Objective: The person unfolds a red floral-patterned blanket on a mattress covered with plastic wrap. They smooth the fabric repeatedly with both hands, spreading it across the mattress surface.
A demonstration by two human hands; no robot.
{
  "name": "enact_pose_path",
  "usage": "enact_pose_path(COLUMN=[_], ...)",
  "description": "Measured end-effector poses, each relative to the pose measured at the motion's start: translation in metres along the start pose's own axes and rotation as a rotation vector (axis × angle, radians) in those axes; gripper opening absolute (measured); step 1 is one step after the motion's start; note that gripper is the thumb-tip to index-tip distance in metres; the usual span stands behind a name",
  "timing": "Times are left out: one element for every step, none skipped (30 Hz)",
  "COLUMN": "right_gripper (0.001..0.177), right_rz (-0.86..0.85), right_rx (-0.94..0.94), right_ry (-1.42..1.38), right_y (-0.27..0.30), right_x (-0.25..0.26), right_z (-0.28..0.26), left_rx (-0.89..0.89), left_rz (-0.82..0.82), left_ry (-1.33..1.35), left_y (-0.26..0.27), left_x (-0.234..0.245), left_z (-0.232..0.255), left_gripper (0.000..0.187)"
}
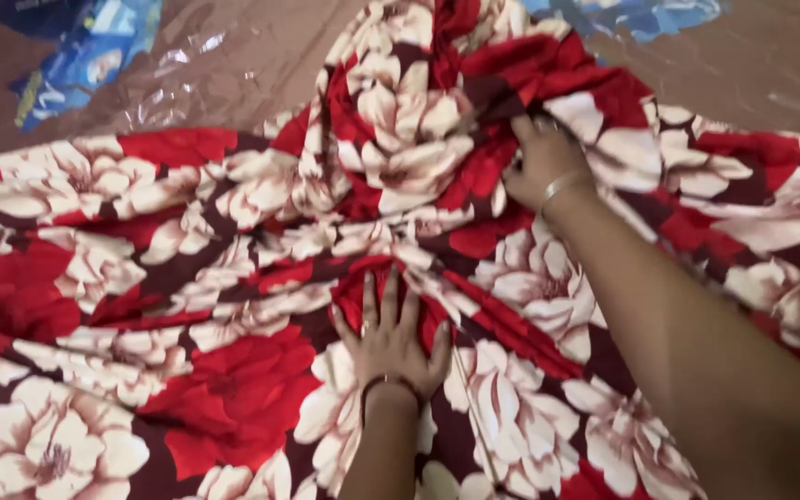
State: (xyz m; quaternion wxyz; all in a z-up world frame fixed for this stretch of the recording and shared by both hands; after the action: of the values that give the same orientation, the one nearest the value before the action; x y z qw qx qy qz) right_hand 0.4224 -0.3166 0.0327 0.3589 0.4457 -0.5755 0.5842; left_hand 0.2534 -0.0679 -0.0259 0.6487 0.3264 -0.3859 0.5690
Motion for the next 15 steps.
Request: enact_pose_path(right_gripper=[0.06,0.062,0.062,0.072,0.082,0.082,0.085,0.087,0.087,0.077,0.067,0.067,0.064,0.061,0.061], right_rz=[-0.068,-0.14,-0.135,-0.03,0.076,0.073,-0.052,-0.184,-0.193,-0.185,-0.177,-0.184,-0.211,-0.232,-0.233], right_rx=[-0.079,-0.157,-0.158,-0.146,-0.133,-0.133,-0.177,-0.22,-0.217,-0.248,-0.278,-0.278,-0.304,-0.332,-0.335], right_ry=[-0.023,-0.044,-0.045,-0.015,0.015,0.014,0.134,0.254,0.253,0.262,0.271,0.273,0.242,0.211,0.214], right_y=[0.007,0.017,0.021,0.026,0.032,0.031,0.032,0.038,0.038,0.04,0.043,0.044,0.046,0.046,0.052], right_x=[-0.003,-0.007,-0.015,-0.016,-0.018,-0.021,-0.033,-0.045,-0.051,-0.055,-0.059,-0.049,-0.039,-0.029,-0.02], right_z=[0.006,0.013,0.024,0.033,0.041,0.051,0.063,0.073,0.076,0.082,0.088,0.078,0.069,0.06,0.056], left_rx=[0.005,0.01,0.006,-0.006,-0.019,-0.017,0.008,0.039,0.045,0.006,-0.033,-0.03,-0.035,-0.045,-0.048], left_rz=[-0.007,-0.016,-0.012,0.01,0.032,0.03,0.006,-0.023,-0.029,0.019,0.069,0.063,0.072,0.085,0.083], left_ry=[0.008,0.02,0.017,0.014,0.01,0.01,0.023,0.038,0.039,0.046,0.053,0.055,0.056,0.057,0.059], left_y=[0.0,0.002,0.0,0.0,0.001,-0.002,-0.004,-0.002,-0.002,-0.001,0.0,0.001,0.003,0.002,0.001], left_x=[0.001,0.0,-0.002,-0.003,-0.004,-0.002,-0.002,-0.003,-0.006,-0.008,-0.009,-0.011,-0.011,-0.01,-0.011], left_z=[0.0,0.001,0.0,-0.002,-0.003,-0.001,-0.001,-0.002,-0.007,-0.006,-0.006,-0.007,-0.007,-0.007,-0.006], left_gripper=[0.072,0.07,0.07,0.07,0.069,0.069,0.069,0.069,0.069,0.068,0.067,0.067,0.065,0.064,0.064])
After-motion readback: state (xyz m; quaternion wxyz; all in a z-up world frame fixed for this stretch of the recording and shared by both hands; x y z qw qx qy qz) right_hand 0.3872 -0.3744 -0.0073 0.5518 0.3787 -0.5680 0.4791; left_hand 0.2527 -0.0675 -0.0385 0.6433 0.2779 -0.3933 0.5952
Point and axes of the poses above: each hand's wrist, its own y-axis away from the middle knuckle, its own x-axis out of the back of the hand, z = x × y, the point moved 7 cm from there along -y, towards the middle knuckle, and after that the axes turned 15 degrees about y, right-handed, at the moved point
